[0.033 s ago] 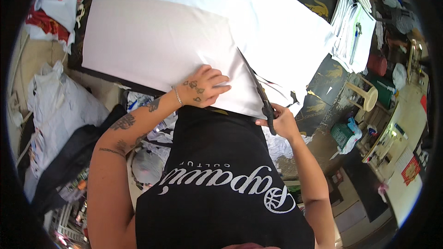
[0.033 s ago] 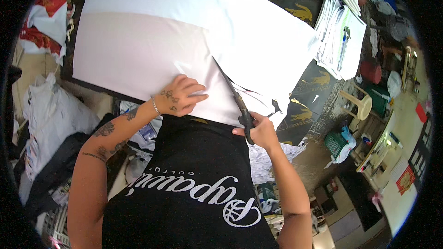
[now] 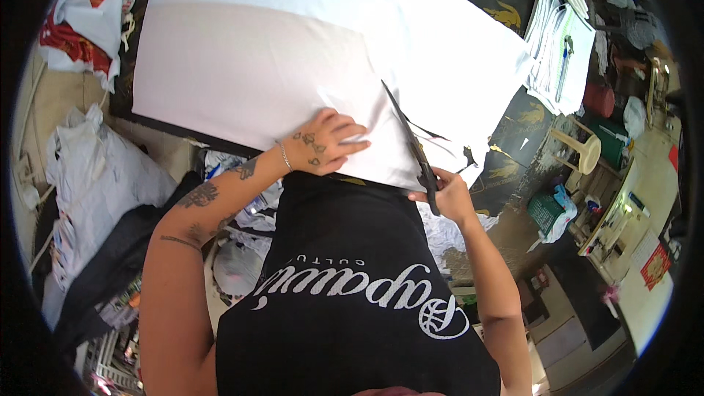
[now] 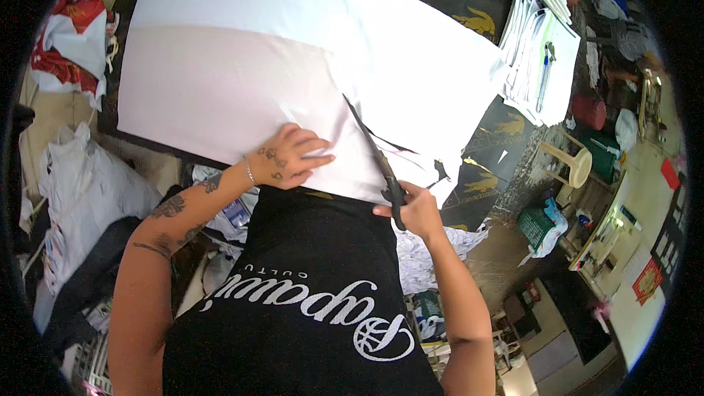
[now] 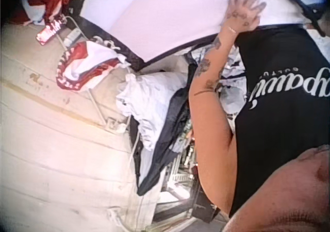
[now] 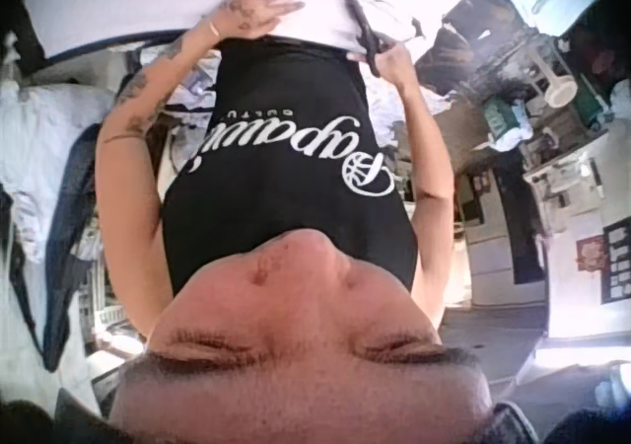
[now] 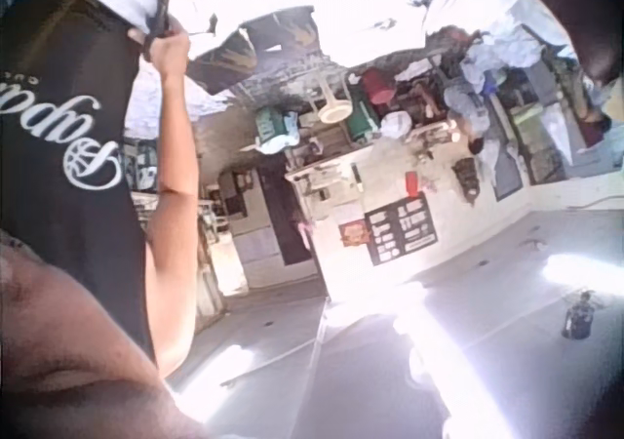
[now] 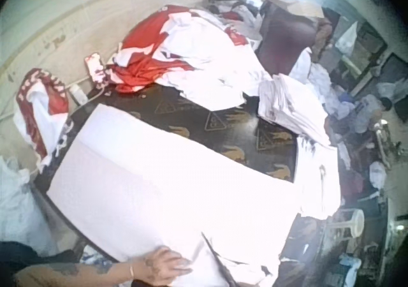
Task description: The person uses shears to cut a large white sheet of fabric on a table, then places a red and white jersey on top to use as a template. They continue cutting the fabric around the jersey outline and fold the cut pieces.
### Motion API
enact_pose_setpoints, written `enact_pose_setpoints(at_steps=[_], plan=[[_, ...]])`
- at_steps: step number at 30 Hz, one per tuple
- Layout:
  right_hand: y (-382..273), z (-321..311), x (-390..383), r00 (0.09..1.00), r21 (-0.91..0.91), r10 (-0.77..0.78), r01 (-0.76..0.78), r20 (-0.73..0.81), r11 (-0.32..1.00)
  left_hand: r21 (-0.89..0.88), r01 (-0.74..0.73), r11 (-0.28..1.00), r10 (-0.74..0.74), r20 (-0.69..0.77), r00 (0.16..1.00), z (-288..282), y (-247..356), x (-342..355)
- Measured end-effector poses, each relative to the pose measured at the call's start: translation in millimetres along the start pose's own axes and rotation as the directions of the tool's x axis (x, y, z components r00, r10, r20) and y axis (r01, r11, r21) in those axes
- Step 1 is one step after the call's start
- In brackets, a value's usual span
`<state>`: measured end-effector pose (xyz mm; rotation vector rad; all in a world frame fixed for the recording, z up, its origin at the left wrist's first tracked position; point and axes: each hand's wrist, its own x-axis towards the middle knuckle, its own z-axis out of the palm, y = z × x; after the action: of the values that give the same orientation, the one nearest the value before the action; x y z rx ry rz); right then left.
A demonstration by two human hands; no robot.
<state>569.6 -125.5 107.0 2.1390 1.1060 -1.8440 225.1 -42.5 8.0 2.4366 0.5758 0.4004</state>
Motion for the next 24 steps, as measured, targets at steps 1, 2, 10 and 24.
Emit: enact_pose_setpoints(at_steps=[1, 2, 10, 24], plan=[[-6, 9, 2, 0.999, 0.04, 0.01, -0.008, -0.037, 0.999, -0.011, -0.028, 1.0, 0.029, 0.085, 0.996, -3, -7, -6], [-11, 16, 1, 0.999, 0.034, 0.001, 0.0, -0.039, 0.999, 0.006, -0.026, 1.0, 0.025, 0.072, 0.997, -3, -10, -9], [-50, 55, 19, 0.988, 0.133, 0.048, -0.029, -0.149, 0.991, 0.062, -0.022, 0.998, 0.019, 0.047, 0.999, 3, -7, 3], [-80, -71, 52, 0.999, -0.139, -0.023, 0.017, -0.045, 0.99, -0.218, 0.043, 0.975, -0.095, -0.232, 0.968, -50, -49, -25]])
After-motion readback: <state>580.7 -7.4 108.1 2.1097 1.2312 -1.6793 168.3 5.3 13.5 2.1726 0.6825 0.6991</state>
